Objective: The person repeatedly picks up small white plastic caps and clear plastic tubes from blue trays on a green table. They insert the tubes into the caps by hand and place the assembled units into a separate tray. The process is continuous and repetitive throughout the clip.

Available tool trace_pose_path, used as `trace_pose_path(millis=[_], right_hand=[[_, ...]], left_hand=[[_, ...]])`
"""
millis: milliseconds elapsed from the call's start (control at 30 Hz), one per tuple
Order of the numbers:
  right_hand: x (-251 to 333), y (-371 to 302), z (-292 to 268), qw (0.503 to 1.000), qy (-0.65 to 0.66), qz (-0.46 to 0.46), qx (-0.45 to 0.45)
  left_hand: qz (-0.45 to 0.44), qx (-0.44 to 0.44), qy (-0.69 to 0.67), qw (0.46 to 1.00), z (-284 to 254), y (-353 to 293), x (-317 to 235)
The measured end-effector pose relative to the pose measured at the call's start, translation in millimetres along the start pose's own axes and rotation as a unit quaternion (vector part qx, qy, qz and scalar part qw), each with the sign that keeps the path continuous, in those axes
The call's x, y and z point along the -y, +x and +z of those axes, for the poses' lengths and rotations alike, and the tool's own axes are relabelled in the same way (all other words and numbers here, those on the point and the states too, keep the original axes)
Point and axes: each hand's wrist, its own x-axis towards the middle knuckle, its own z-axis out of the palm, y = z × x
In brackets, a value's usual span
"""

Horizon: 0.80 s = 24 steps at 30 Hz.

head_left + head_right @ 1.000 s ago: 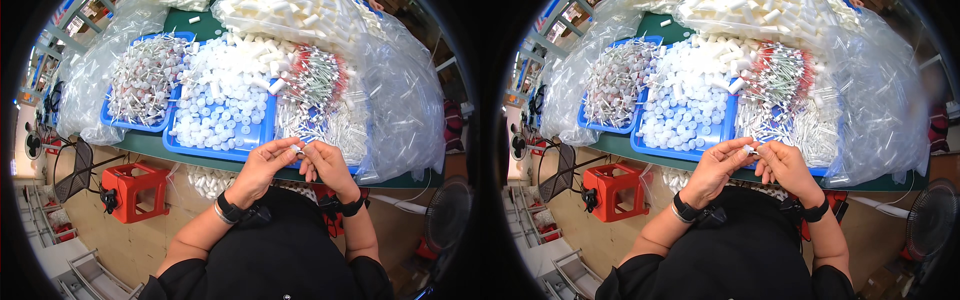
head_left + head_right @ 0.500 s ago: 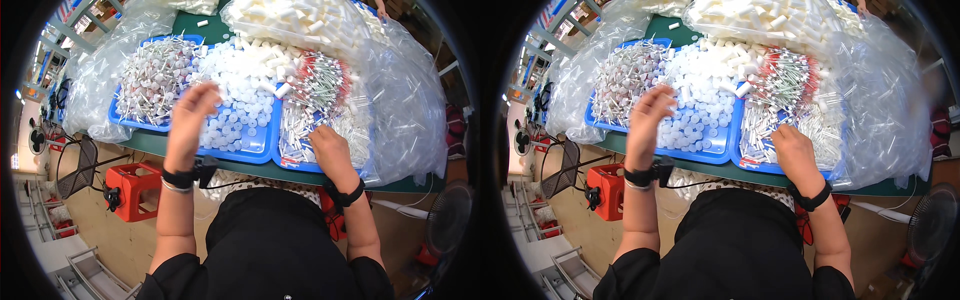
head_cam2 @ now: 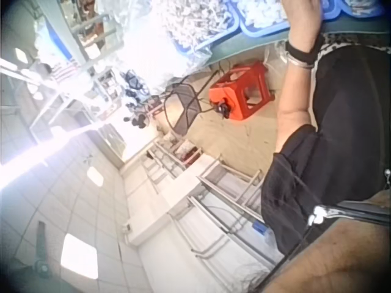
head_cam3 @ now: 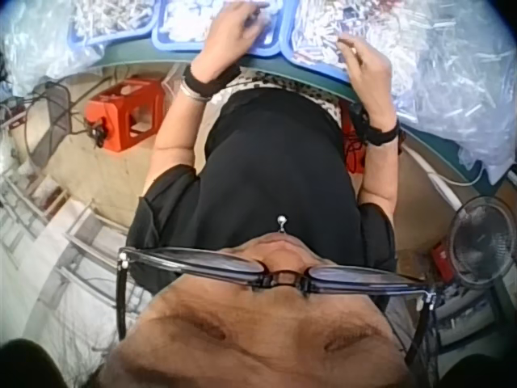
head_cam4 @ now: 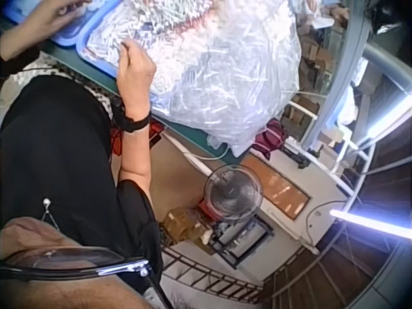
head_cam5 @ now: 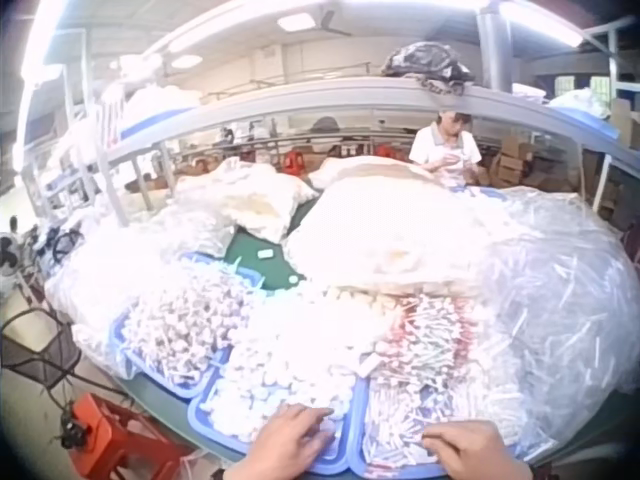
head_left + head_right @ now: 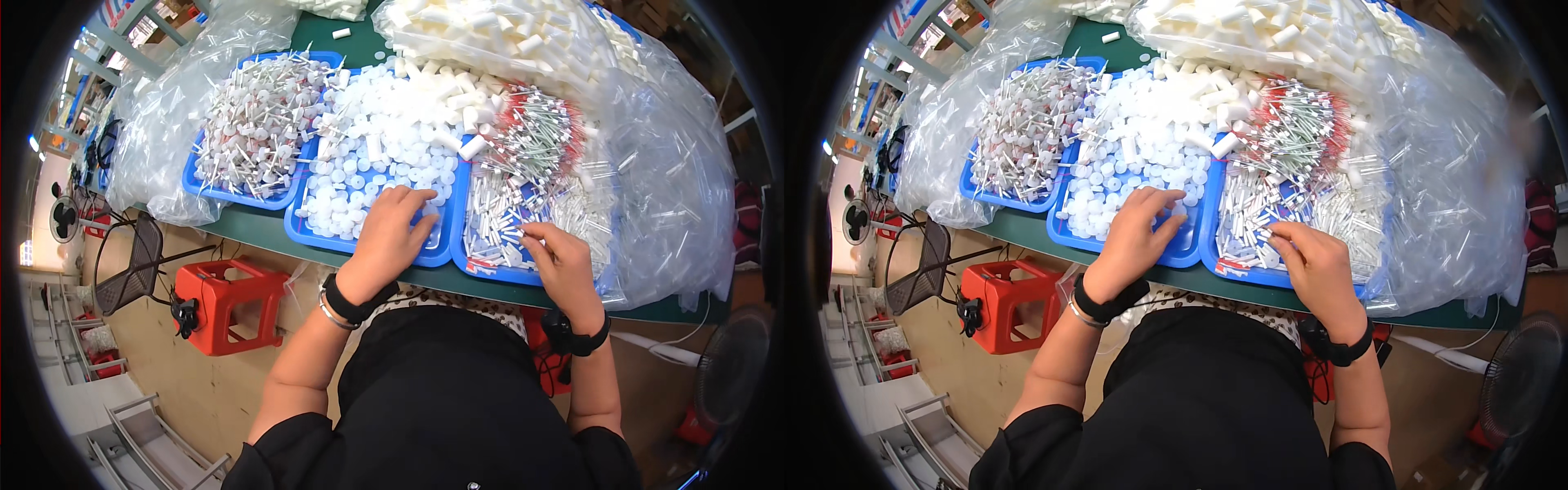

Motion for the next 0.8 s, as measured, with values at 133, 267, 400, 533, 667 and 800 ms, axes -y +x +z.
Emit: trace_pose_path(millis=[133,267,400,533,667,800], right_hand=[[20,1,-8,0.999,-0.006,-0.046,0.026],[20,1,-5,0.993,-0.023,-0.116,0.03],[18,-2,-3,0.992,-0.042,-0.111,0.034],[18,-2,-5,0.992,-0.037,-0.111,0.045],[18,-1,-7,0.991,-0.032,-0.114,0.064],[16,-2,-7,0.995,-0.016,-0.084,0.055]], left_hand=[[-0.242,0.098,-0.543,0.798,0,-5,-21],[-0.305,0.145,-0.729,0.596,19,-14,-29],[-0.303,0.147,-0.754,0.563,27,-16,-31],[-0.305,0.143,-0.744,0.577,29,-17,-32],[-0.301,0.141,-0.736,0.59,29,-16,-33],[-0.304,0.14,-0.702,0.629,27,-17,-35]])
